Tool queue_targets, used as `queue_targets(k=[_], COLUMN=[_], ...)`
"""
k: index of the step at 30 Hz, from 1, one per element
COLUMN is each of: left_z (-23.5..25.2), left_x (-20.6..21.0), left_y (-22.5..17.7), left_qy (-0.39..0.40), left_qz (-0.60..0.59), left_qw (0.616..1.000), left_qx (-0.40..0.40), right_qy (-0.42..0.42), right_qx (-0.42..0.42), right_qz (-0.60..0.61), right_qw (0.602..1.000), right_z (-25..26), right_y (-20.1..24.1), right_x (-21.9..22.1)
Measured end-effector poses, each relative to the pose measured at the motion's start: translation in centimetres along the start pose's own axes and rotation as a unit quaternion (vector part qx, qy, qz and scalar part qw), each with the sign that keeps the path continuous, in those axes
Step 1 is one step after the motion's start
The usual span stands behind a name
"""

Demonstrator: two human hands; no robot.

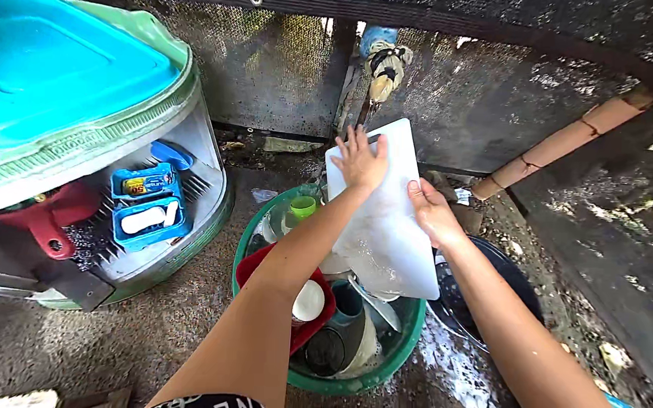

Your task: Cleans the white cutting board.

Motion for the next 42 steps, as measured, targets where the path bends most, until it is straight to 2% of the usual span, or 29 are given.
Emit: queue_targets(k=[2,4,7,8,10,12,14,16,19,22,24,26,28,32,36,37,39,42], left_z=[1.4,3.4,4.1,3.4,0.7,-2.9,-5.0,-4.3,-2.1,-0.4,0.3,-0.7,-1.7,-2.0,-1.4,-1.2,-1.2,-2.1], left_x=[-0.5,-2.5,-4.9,-4.9,-3.7,-1.9,-1.4,-2.4,-4.9,-6.1,-5.1,-3.9,-3.3,-3.5,-4.8,-4.9,-4.8,-5.0], left_y=[-0.8,0.0,2.3,2.0,0.0,-1.8,-1.7,0.8,6.0,10.0,11.4,11.3,11.3,11.1,11.8,12.0,12.0,11.1], left_qy=[-0.001,-0.035,-0.077,-0.091,-0.089,-0.078,-0.076,-0.070,-0.050,0.014,0.111,0.244,0.297,0.238,0.129,0.140,0.211,0.299], left_qz=[-0.005,0.003,0.022,0.030,0.040,0.065,0.098,0.131,0.099,-0.078,-0.214,-0.321,-0.328,-0.244,-0.233,-0.224,-0.223,-0.331], left_qw=[0.999,0.996,0.996,0.995,0.990,0.974,0.949,0.956,0.990,0.997,0.970,0.914,0.896,0.940,0.964,0.964,0.950,0.885], left_qx=[0.043,0.076,0.029,0.037,0.100,0.205,0.289,0.251,0.089,-0.016,-0.032,-0.040,-0.039,0.003,-0.022,-0.034,-0.063,-0.136], right_qy=[-0.016,-0.045,-0.090,-0.104,-0.132,-0.156,-0.169,-0.172,-0.161,-0.180,-0.200,-0.211,-0.220,-0.220,-0.200,-0.194,-0.177,-0.143], right_qx=[-0.017,-0.043,-0.084,-0.093,-0.101,-0.120,-0.120,-0.088,-0.050,-0.045,-0.047,-0.041,-0.042,-0.046,-0.041,-0.042,-0.051,-0.048], right_qz=[-0.007,-0.005,0.036,0.057,0.107,0.181,0.239,0.270,0.294,0.303,0.303,0.298,0.287,0.277,0.279,0.276,0.268,0.214], right_qw=[1.000,0.998,0.992,0.989,0.980,0.964,0.949,0.943,0.941,0.935,0.930,0.930,0.931,0.934,0.938,0.940,0.946,0.965], right_z=[-0.1,-0.1,0.5,0.9,1.9,3.4,4.3,4.2,3.7,4.1,4.5,4.7,4.9,5.1,5.5,5.7,6.5,7.8], right_y=[0.6,1.2,1.9,1.9,1.7,1.3,0.9,0.1,-0.9,-1.4,-1.9,-2.3,-2.7,-2.7,-2.7,-2.7,-2.5,-2.3], right_x=[-0.1,-0.5,-0.2,0.2,1.0,1.4,1.6,2.2,3.2,2.9,2.2,1.6,1.3,1.2,1.8,1.9,2.0,2.7])
Point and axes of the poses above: each hand's wrist, its own z-axis towards the middle knuckle, its own x-axis out of the palm, y = z × x, the point moved 10 cm from there along z, towards the middle knuckle, and after that the axes turned 1 degree about x, right-handed, at the moved point
